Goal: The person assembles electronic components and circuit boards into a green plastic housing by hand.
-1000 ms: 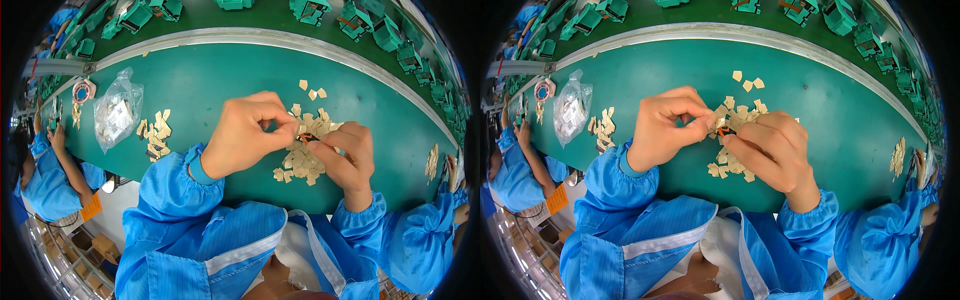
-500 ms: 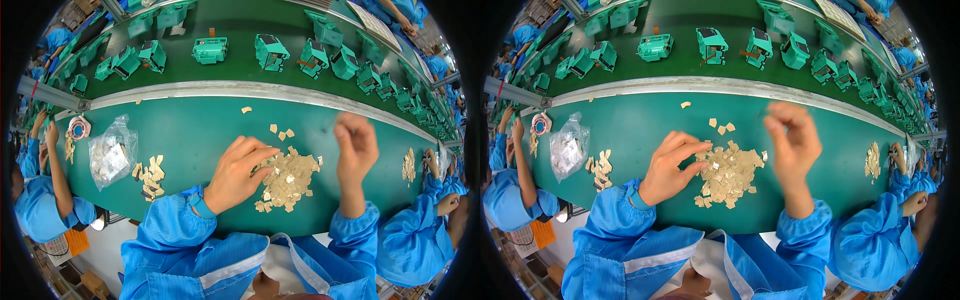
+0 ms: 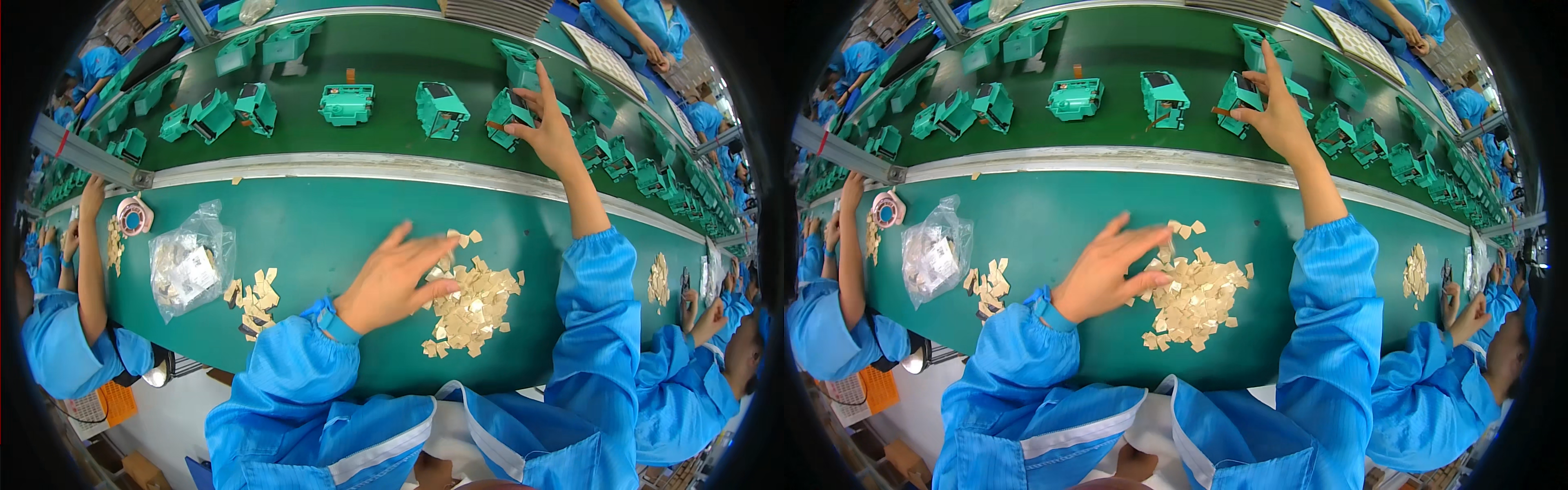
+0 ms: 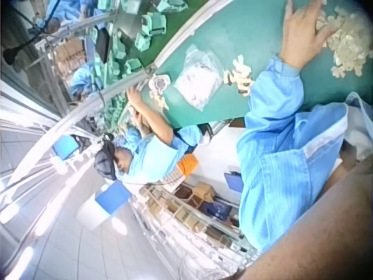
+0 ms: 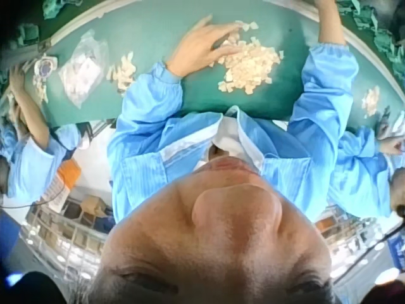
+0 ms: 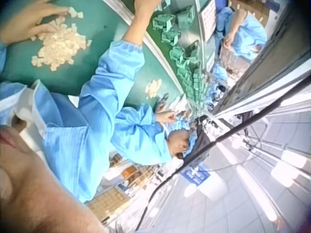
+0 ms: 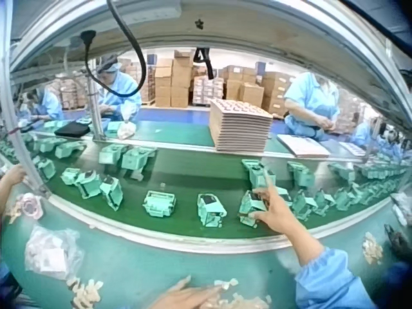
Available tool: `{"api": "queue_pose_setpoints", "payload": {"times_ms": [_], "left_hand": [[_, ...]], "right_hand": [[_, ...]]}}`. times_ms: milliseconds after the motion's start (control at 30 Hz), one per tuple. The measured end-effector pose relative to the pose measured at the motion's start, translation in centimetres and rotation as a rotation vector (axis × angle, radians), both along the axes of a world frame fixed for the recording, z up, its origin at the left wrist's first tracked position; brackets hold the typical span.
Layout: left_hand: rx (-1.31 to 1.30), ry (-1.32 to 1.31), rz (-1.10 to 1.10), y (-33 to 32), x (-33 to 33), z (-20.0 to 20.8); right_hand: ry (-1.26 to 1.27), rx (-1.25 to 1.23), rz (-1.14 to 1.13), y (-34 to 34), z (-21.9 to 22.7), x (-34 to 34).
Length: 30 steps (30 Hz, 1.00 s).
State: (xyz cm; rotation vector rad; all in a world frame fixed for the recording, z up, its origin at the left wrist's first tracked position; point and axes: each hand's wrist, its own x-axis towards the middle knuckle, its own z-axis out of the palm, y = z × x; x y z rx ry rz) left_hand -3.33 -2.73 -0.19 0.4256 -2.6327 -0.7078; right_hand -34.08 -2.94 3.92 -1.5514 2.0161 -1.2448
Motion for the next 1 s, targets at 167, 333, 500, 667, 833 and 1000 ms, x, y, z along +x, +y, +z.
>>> {"api": "queue_pose_setpoints", "payload": {"times_ms": [167,333,500,667,833,1000], "left_hand": [[0.019,0.403,0.042,1.3,0.5,-0.1],[0.162,0.476,0.122,1.2,0.6,0.6],[0.588,0.659,0.111,1.2,0.9,2.4],[0.784,0.508,-0.072,1.4,1.4,1.9],[0.848,0.737,0.176,2.3,1.0,1.8],[0.818,0.738,0.091,2.9,0.6,1.7]], "right_hand": [[-0.014,-0.155,0.060,1.8,0.9,-0.1],[-0.694,-0.110,0.241,4.7,3.6,5.0],[-0.927,0.181,0.374,7.3,3.2,11.6],[-1.043,0.173,0.219,8.0,1.3,14.2],[-1.140,-0.082,0.061,9.5,1.2,15.0],[-1.043,-0.303,0.106,10.9,0.9,17.8]]}}
